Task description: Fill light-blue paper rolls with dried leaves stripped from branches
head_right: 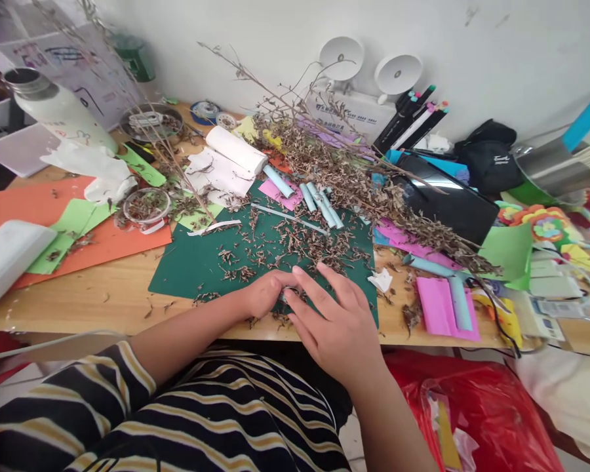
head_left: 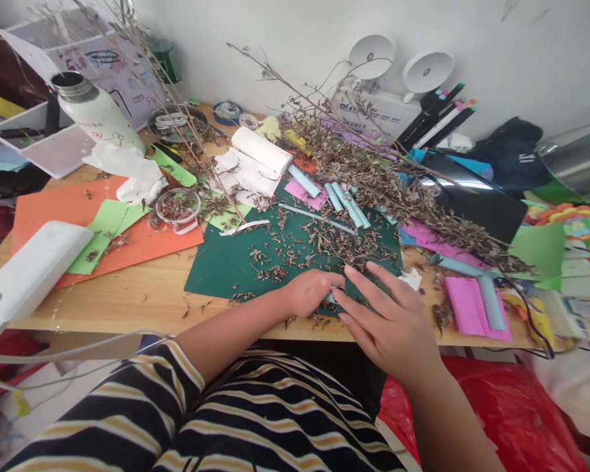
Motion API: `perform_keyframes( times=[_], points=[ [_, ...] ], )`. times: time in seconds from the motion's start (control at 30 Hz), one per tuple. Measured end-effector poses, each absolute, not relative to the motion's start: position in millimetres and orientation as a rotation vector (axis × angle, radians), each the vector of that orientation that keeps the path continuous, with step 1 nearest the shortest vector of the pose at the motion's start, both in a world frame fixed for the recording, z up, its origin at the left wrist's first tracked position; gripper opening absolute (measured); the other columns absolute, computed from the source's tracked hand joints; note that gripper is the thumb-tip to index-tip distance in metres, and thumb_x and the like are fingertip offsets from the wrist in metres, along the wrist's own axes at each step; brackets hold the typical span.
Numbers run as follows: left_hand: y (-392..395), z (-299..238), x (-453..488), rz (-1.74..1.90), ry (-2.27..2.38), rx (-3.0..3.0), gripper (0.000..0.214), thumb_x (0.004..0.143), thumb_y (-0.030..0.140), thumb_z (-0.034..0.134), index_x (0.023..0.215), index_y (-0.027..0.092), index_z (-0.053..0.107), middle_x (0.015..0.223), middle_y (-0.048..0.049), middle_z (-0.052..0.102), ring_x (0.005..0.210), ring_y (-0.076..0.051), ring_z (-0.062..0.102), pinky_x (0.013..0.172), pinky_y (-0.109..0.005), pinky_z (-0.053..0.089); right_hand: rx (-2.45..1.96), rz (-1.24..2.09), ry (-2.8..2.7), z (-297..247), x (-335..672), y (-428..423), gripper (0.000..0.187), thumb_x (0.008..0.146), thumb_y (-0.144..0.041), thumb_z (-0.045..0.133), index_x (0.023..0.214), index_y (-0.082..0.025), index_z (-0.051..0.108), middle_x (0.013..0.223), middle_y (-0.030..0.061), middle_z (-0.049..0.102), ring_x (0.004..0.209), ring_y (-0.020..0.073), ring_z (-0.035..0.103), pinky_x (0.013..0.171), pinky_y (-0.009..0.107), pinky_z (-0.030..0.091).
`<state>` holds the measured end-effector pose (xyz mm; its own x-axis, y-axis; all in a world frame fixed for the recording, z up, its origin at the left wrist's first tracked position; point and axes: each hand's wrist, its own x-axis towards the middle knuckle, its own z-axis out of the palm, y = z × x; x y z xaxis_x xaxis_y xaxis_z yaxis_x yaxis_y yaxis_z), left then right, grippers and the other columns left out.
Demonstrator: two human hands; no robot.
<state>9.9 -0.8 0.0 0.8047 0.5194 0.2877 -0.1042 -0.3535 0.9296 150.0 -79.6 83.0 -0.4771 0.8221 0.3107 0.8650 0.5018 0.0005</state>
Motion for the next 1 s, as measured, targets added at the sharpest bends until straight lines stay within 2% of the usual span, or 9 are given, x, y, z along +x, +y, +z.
perform_keyframes(
  times=[0.2,0.37,0.53,0.6,0.67,0.77,0.87,1.0],
  points=[
    [-1,0,10,0.657,0.347,1.808,0.072,0.073,0.065,-0.009,0.068,0.014,0.042,0.061,-0.0017,0.043,0.057,-0.012,0.039,0.057,-0.025,0.036,-1.501,-0.233,-2.545,92,148,-81,0.025,0.076,-0.030,0.052,0.099,-0.026,0.061,0.124,0.0036,0.049,0.116,0.0298,0.039,0.087,0.045,0.038],
    [0,3,8,0.656,0.355,1.804,0.066,0.072,0.069,-0.002,0.064,0.016,0.037,0.057,0.0010,0.037,0.053,-0.011,0.033,0.052,-0.024,0.032,-1.669,-0.149,-2.630,103,137,-74,0.028,0.076,-0.027,0.048,0.101,-0.027,0.060,0.128,0.0034,0.045,0.116,0.0342,0.038,0.085,0.053,0.038],
    [1,4,4,0.707,0.386,1.737,0.058,0.076,0.065,0.008,0.063,0.016,0.036,0.057,0.0021,0.035,0.054,-0.010,0.033,0.053,-0.024,0.031,-1.797,0.008,-2.644,101,131,-69,0.037,0.072,-0.017,0.047,0.106,-0.028,0.056,0.130,0.0054,0.042,0.112,0.0386,0.041,0.066,0.051,0.047],
    [0,3,5,0.701,0.390,1.699,0.053,0.079,0.061,0.014,0.062,0.016,0.036,0.057,0.0025,0.034,0.055,-0.010,0.033,0.054,-0.023,0.031,-1.766,0.108,-2.554,94,132,-73,0.037,0.074,-0.016,0.044,0.109,-0.026,0.054,0.130,0.0080,0.042,0.111,0.0353,0.043,0.069,0.049,0.048],
    [-2,1,6,0.713,0.387,1.659,0.050,0.081,0.058,0.019,0.059,0.016,0.035,0.056,0.0030,0.033,0.054,-0.009,0.032,0.054,-0.023,0.031,-1.656,0.252,-2.391,86,135,-79,0.032,0.078,-0.017,0.042,0.107,-0.023,0.055,0.127,0.0100,0.044,0.107,0.0275,0.048,0.078,0.044,0.048],
    [-4,-1,10,0.759,0.412,1.607,0.048,0.081,0.053,0.022,0.056,0.015,0.036,0.054,0.0032,0.033,0.052,-0.009,0.032,0.053,-0.023,0.030,-1.568,0.304,-2.029,73,140,-87,0.023,0.079,-0.022,0.045,0.098,-0.022,0.058,0.117,0.0102,0.049,0.092,0.0186,0.055,0.078,0.036,0.048],
    [-6,-1,12,0.766,0.449,1.583,0.044,0.079,0.050,0.028,0.054,0.015,0.037,0.051,0.0032,0.034,0.050,-0.008,0.032,0.051,-0.023,0.029,-1.613,0.201,-1.826,61,140,-88,0.017,0.076,-0.027,0.052,0.089,-0.021,0.060,0.104,0.0101,0.052,0.084,0.0182,0.054,0.075,0.037,0.049],
    [-6,0,12,0.774,0.470,1.583,0.040,0.077,0.046,0.030,0.053,0.015,0.038,0.050,0.0031,0.035,0.049,-0.008,0.032,0.049,-0.022,0.028,-1.610,0.254,-1.772,47,134,-82,0.016,0.075,-0.027,0.053,0.087,-0.020,0.060,0.095,0.0087,0.054,0.090,0.0197,0.053,0.077,0.038,0.048]
  ],
)
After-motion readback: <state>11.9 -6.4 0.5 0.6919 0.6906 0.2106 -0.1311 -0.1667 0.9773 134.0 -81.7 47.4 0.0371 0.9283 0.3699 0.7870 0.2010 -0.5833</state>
